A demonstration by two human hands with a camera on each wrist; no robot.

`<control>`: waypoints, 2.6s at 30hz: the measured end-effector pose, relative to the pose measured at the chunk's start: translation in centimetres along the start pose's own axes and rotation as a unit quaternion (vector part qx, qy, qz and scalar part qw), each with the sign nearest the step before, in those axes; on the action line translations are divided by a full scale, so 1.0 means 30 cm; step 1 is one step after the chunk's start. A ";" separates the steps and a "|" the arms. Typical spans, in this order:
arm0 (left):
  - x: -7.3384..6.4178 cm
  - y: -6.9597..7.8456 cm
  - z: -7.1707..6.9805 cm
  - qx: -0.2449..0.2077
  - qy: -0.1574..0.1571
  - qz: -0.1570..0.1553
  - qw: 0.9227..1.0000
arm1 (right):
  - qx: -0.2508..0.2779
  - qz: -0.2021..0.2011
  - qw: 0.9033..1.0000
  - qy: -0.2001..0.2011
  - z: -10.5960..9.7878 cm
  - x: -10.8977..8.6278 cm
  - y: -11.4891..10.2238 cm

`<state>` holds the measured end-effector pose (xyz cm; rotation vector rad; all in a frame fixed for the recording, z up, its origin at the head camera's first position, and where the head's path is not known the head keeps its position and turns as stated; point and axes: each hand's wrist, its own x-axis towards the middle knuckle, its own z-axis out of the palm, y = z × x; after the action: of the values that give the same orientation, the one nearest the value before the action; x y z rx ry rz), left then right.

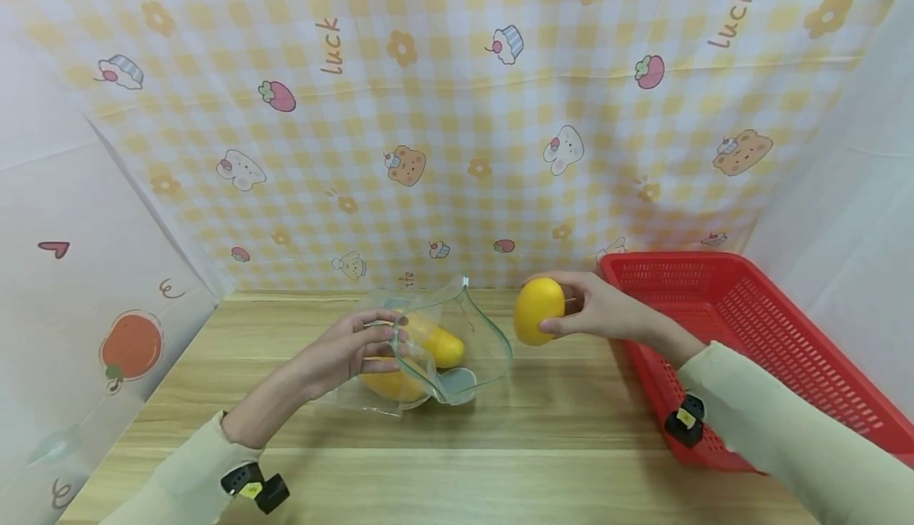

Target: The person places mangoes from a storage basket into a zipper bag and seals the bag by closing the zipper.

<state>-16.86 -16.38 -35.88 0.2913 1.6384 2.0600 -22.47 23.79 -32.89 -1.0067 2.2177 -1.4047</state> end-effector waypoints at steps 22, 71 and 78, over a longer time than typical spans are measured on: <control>0.002 0.010 0.007 0.006 0.000 0.000 1.000 | 0.008 -0.003 1.000 -0.003 0.028 0.056 -0.040; 0.017 0.051 0.033 0.011 -0.006 0.015 1.000 | 0.003 -0.052 0.999 -0.016 0.190 0.173 -0.115; 0.015 0.060 0.041 0.007 -0.005 0.018 1.000 | -0.005 -0.053 0.998 -0.040 0.209 0.191 -0.115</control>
<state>-17.13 -15.38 -33.90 0.3372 1.6532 2.0724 -21.36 14.73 -32.20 -1.1791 2.1448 -1.3740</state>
